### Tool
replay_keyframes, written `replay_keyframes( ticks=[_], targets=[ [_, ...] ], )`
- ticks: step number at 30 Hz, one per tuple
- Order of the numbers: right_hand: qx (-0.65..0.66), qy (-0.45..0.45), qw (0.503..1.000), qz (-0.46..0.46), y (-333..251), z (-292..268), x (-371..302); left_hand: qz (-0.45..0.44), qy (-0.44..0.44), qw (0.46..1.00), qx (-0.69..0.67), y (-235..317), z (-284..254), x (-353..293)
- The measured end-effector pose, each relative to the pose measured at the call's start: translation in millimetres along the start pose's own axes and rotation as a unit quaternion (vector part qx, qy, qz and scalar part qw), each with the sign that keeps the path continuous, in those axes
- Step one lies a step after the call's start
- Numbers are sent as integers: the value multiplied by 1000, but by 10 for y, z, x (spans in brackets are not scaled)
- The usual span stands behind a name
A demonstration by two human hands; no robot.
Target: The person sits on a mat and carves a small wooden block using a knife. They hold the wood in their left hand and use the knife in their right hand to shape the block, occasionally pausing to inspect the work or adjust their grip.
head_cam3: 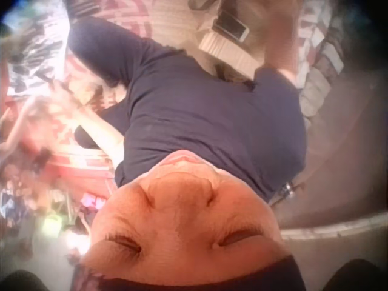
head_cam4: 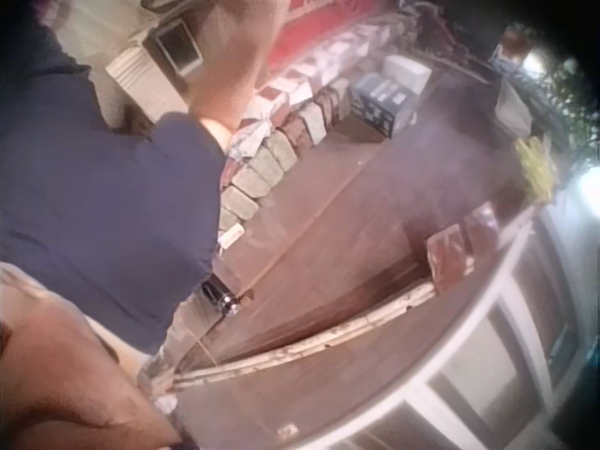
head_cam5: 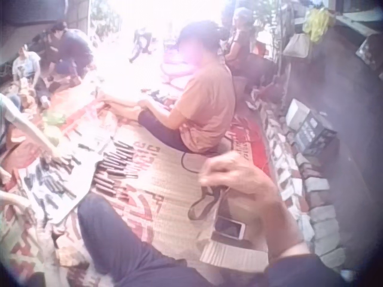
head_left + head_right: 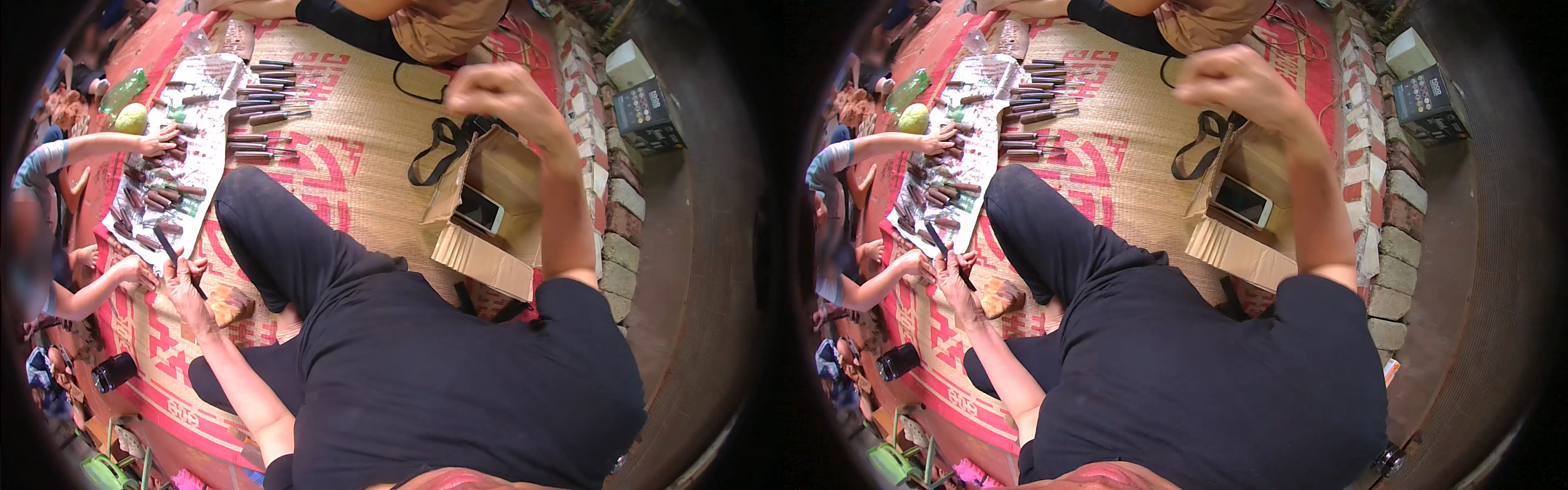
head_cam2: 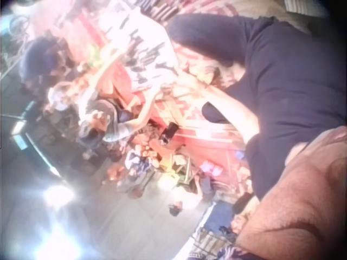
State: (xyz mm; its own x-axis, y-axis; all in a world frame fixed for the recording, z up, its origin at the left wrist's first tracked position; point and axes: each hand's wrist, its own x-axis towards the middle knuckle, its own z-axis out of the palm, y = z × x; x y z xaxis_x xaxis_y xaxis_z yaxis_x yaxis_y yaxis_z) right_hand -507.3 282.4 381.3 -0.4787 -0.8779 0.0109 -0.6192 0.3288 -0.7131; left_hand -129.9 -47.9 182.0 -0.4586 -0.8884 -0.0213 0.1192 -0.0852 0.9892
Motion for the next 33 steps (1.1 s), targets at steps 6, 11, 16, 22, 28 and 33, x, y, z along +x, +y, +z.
replay_keyframes(
  ticks=[6,11,16,22,28,33],
  targets=[
    [-228,-151,937,216,1352,721,-664,-22,-3,999,38,28,-170,99],
    [-282,-226,866,344,1724,1222,-804,-17,-42,998,52,79,-19,208],
    [-274,-230,858,367,1928,1396,-880,-18,-19,998,57,88,-21,156],
    [-258,-207,871,362,1919,1462,-917,-31,-17,998,53,-10,-103,117],
    [-238,-215,882,346,1826,1390,-898,-28,-24,998,52,24,-39,115],
    [-156,-229,898,341,2298,1388,-960,-29,-33,998,48,-12,24,146]
  ],
)
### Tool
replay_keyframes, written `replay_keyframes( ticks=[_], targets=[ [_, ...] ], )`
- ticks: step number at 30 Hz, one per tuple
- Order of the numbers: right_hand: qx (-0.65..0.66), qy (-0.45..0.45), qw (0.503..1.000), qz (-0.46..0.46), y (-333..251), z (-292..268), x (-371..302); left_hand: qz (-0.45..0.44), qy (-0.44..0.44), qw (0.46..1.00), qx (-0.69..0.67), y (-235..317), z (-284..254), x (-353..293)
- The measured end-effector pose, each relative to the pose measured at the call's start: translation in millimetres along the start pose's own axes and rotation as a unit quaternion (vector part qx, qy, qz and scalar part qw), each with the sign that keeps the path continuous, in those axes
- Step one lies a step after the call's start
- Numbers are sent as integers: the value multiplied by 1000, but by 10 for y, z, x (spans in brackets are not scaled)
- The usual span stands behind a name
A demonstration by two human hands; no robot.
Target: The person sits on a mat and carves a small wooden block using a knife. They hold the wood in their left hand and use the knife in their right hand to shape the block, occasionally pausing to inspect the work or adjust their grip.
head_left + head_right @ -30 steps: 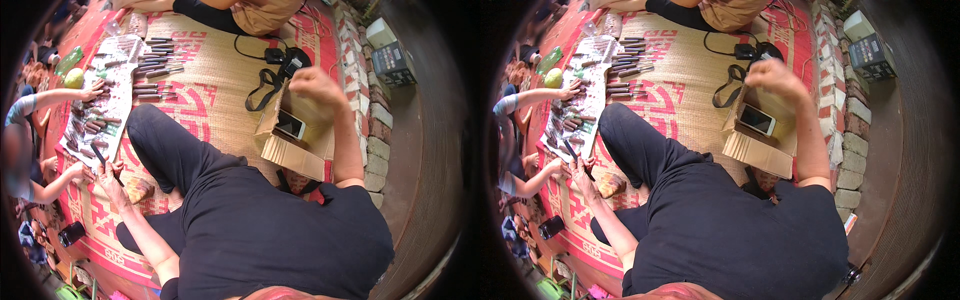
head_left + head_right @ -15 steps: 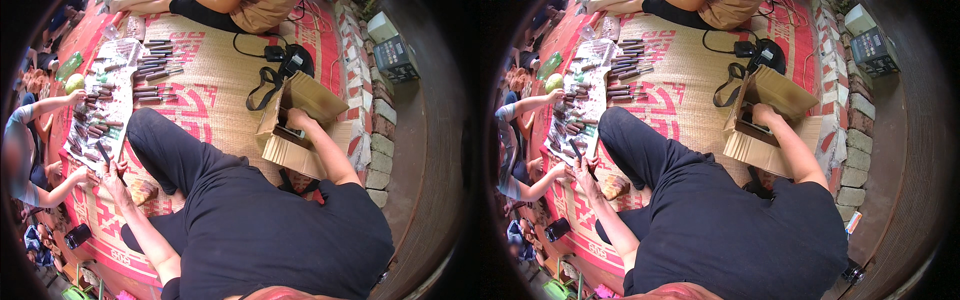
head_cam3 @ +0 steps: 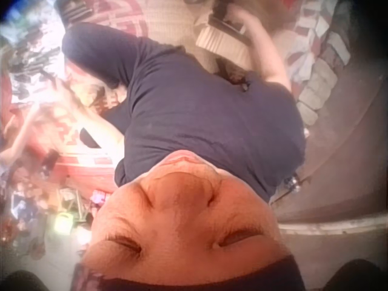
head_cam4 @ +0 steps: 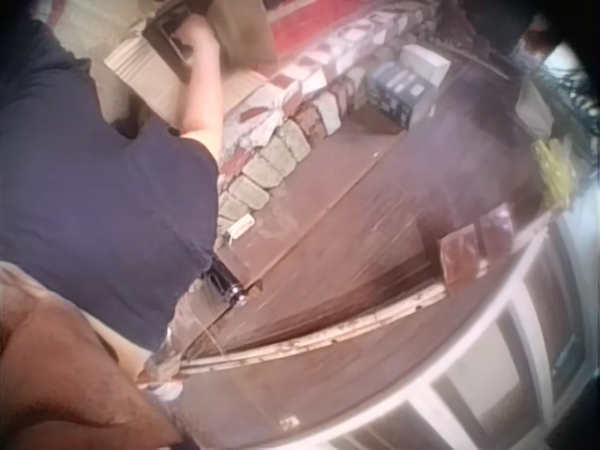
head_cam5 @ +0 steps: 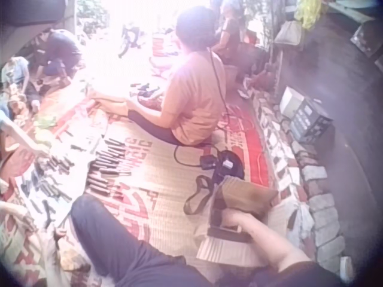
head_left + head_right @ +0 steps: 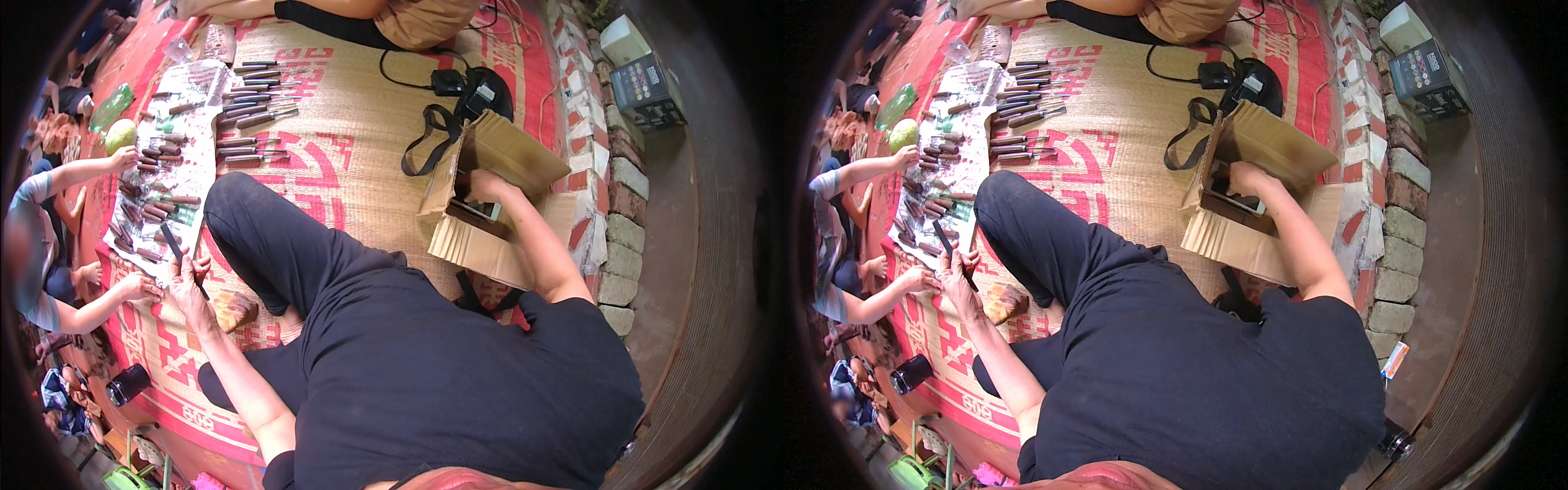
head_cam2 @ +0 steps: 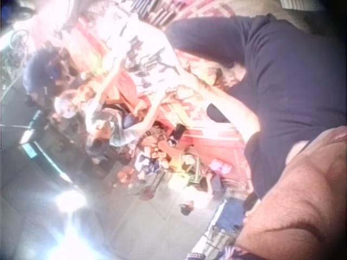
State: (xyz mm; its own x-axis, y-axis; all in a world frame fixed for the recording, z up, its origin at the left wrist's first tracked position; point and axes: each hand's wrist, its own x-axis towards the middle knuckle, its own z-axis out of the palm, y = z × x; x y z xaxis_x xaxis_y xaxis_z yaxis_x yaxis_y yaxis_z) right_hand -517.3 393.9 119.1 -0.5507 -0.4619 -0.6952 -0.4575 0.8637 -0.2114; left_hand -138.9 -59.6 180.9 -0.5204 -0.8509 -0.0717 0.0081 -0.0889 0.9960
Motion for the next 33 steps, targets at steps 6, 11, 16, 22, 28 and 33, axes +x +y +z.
replay_keyframes(
  ticks=[6,11,16,22,28,33],
  targets=[
    [63,74,989,-107,-545,-1118,-656,-7,22,1000,11,52,-67,-27],
    [37,257,942,-215,-1218,-1622,-1042,-9,28,1000,7,120,-129,-100],
    [-4,268,932,-245,-1406,-1697,-1124,6,30,999,-11,167,-104,-147],
    [2,254,938,-238,-1362,-1634,-1116,-21,53,998,14,230,-67,-185],
    [17,252,942,-219,-1350,-1619,-1177,-23,41,999,6,184,-79,-111],
    [17,256,939,-230,-1331,-1614,-1142,-27,41,999,19,186,-84,-110]
  ],
)
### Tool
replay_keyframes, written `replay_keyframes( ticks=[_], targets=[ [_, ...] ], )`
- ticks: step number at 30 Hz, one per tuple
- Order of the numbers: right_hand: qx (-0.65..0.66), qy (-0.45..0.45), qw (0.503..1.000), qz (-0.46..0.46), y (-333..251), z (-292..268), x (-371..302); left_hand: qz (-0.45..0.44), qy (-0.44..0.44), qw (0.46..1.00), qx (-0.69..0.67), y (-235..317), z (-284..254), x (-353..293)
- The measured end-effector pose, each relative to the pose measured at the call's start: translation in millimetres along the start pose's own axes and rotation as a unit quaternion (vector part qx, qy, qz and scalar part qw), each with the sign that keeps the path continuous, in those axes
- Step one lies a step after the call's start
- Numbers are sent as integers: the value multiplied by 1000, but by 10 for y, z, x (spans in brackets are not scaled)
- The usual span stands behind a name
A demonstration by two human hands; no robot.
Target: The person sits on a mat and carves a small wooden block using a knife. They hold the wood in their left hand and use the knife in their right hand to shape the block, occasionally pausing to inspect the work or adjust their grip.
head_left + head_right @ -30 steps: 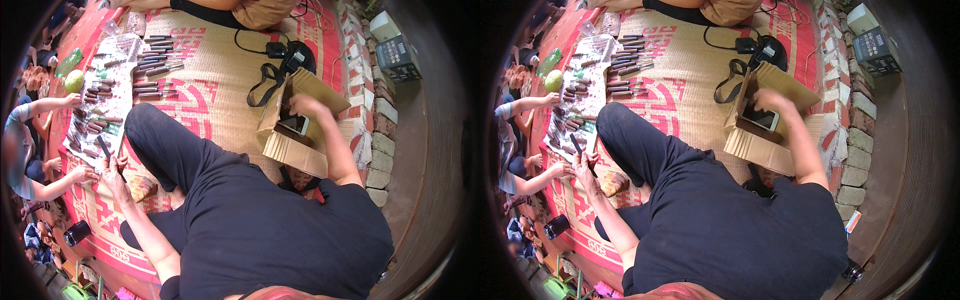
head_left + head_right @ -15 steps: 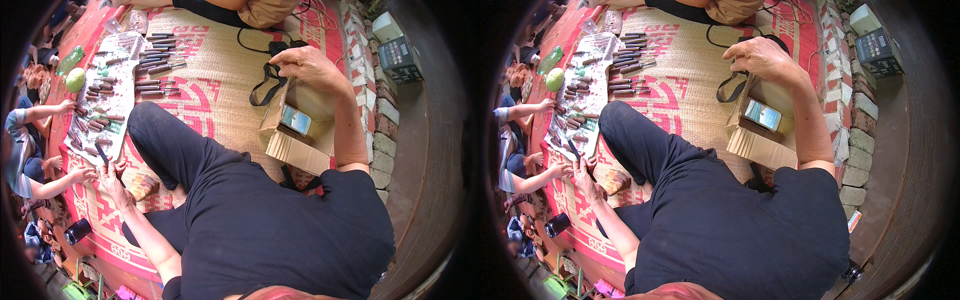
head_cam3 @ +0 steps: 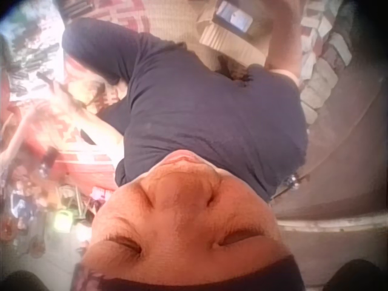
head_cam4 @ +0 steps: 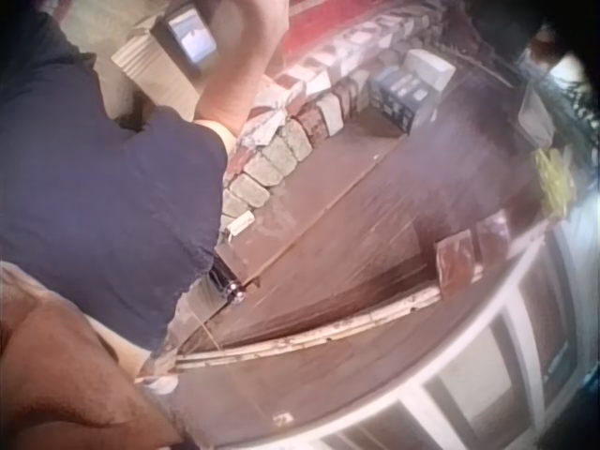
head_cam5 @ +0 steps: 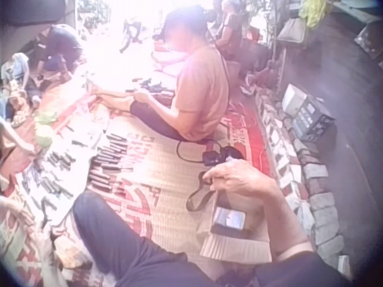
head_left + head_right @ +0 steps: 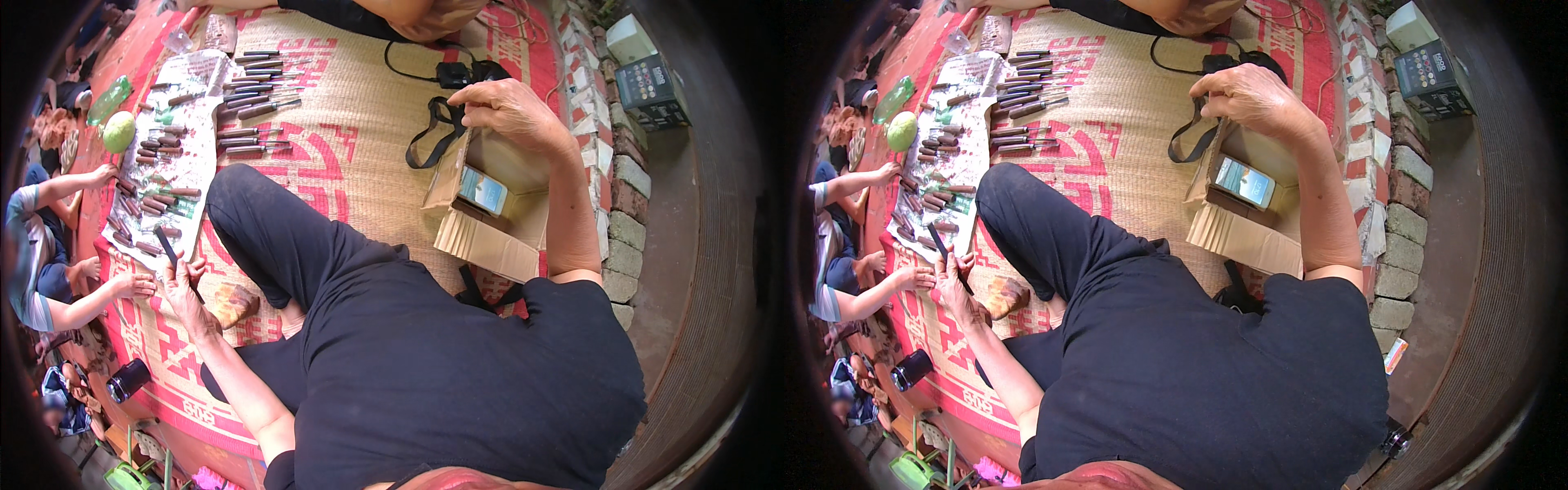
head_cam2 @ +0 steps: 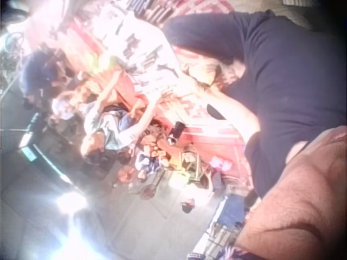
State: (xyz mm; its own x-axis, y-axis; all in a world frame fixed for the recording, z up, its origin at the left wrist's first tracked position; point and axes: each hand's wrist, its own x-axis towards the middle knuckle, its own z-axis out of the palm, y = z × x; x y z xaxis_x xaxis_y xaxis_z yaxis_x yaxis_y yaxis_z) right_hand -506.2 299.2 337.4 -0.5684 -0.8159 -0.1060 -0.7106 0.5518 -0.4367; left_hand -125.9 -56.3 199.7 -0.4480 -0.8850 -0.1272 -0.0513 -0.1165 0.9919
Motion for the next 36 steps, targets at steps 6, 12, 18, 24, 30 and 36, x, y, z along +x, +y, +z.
replay_keyframes(
  ticks=[6,12,18,24,30,36],
  targets=[
    [-1,2,1000,12,-5,37,3,2,-1,1000,2,18,-42,-15],
    [-7,3,1000,14,-7,43,4,11,-1,1000,0,5,-52,24],
    [-10,-3,1000,13,-20,75,44,0,9,1000,-6,41,17,-26],
    [-17,-8,1000,10,-82,67,91,7,29,999,-13,105,18,-109],
    [-24,-16,1000,2,-137,98,147,24,11,1000,-13,60,-171,-58],
    [-18,-14,1000,-11,-214,137,207,47,-13,998,-44,140,-239,-95]
  ],
)
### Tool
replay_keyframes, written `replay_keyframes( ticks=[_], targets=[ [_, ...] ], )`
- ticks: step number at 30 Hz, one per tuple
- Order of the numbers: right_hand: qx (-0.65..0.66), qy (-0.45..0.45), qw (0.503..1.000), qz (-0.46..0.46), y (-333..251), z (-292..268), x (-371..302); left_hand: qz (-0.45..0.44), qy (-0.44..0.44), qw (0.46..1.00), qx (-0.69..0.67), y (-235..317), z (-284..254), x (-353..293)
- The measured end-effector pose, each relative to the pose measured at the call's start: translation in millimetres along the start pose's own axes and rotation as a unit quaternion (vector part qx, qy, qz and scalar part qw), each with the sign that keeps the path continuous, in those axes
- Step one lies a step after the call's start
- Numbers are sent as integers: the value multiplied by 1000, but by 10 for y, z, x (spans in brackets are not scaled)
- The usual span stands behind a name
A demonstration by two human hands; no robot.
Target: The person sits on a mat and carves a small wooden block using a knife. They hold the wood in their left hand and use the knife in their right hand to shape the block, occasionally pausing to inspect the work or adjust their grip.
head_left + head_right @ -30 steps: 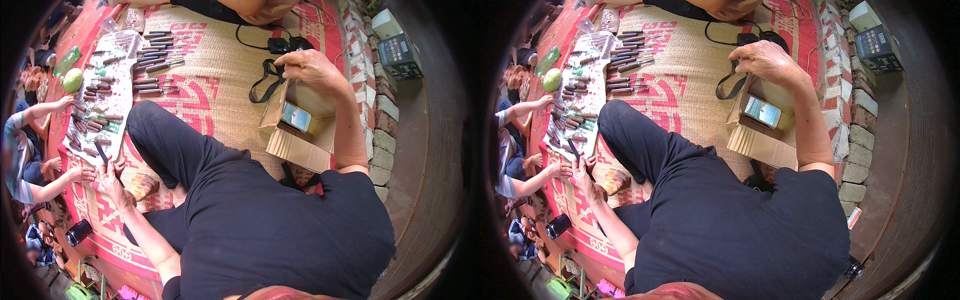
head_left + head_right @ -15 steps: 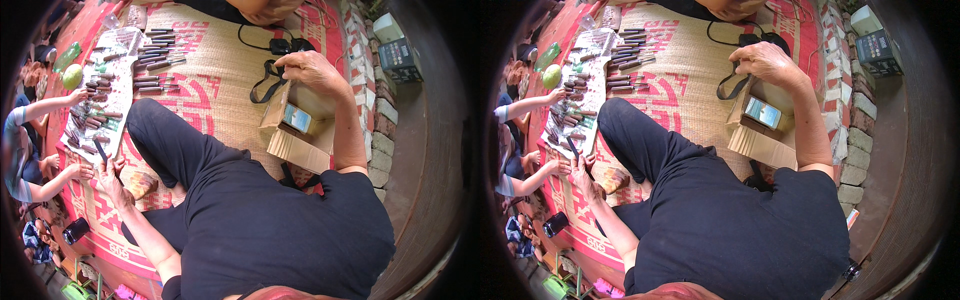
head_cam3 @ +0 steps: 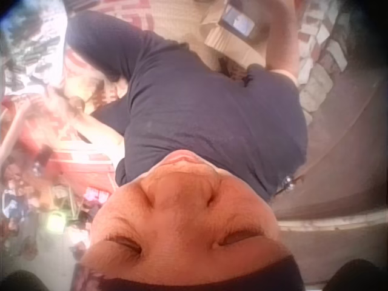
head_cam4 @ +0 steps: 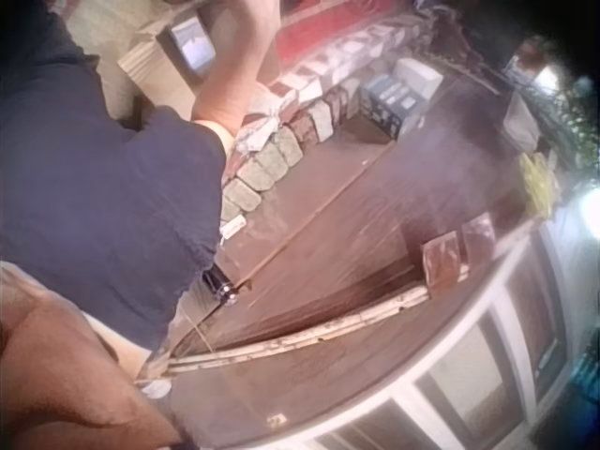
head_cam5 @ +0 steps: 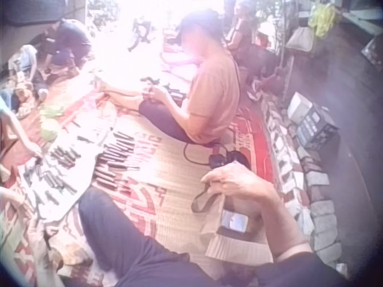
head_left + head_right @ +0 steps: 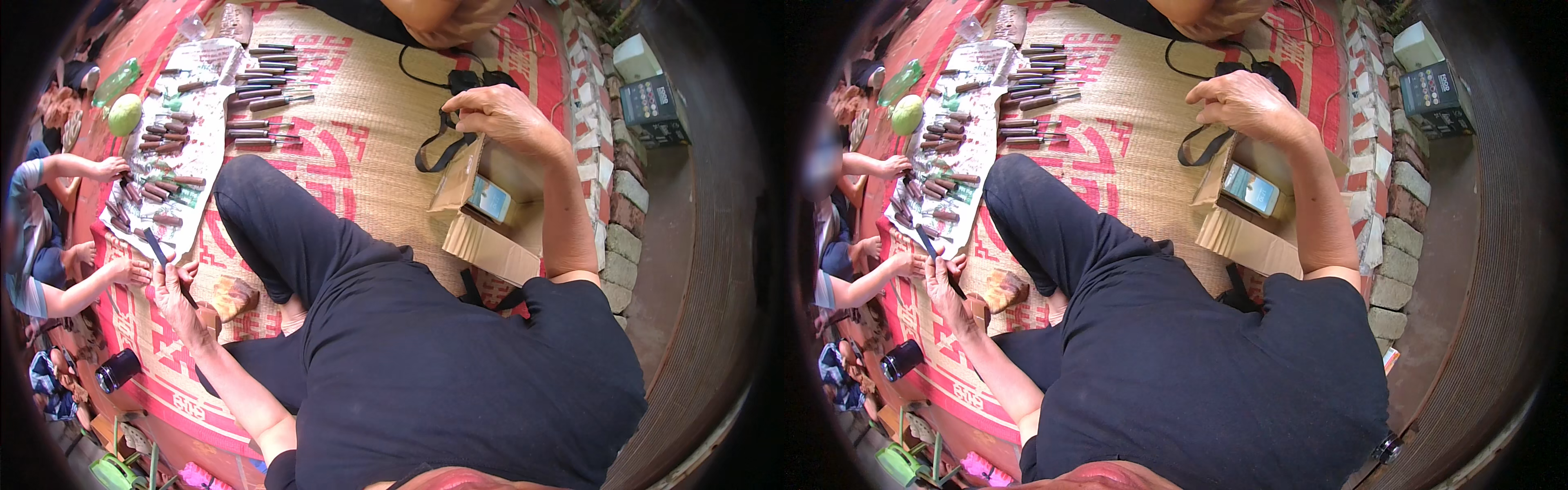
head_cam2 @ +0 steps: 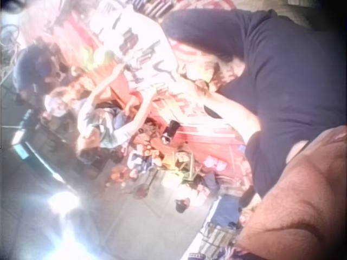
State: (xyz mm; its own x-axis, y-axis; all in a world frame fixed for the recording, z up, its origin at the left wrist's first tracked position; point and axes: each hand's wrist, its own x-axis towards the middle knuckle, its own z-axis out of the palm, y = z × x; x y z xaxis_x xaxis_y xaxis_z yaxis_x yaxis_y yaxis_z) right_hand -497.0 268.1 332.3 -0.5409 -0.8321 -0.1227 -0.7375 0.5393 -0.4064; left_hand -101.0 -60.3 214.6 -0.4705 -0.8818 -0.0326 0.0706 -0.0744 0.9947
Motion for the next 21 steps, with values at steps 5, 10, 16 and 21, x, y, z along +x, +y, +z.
replay_keyframes(
  ticks=[5,10,16,21],
  targets=[
    [-16,-12,1000,9,-59,21,46,3,-4,1000,0,46,-52,-37],
    [-8,-17,1000,5,-111,26,77,8,-1,1000,-2,113,-61,-82],
    [-13,-26,1000,-8,-127,61,132,5,3,1000,-13,166,-48,-117],
    [3,-26,999,-38,-231,83,199,14,4,1000,-20,201,-46,-148]
  ],
)
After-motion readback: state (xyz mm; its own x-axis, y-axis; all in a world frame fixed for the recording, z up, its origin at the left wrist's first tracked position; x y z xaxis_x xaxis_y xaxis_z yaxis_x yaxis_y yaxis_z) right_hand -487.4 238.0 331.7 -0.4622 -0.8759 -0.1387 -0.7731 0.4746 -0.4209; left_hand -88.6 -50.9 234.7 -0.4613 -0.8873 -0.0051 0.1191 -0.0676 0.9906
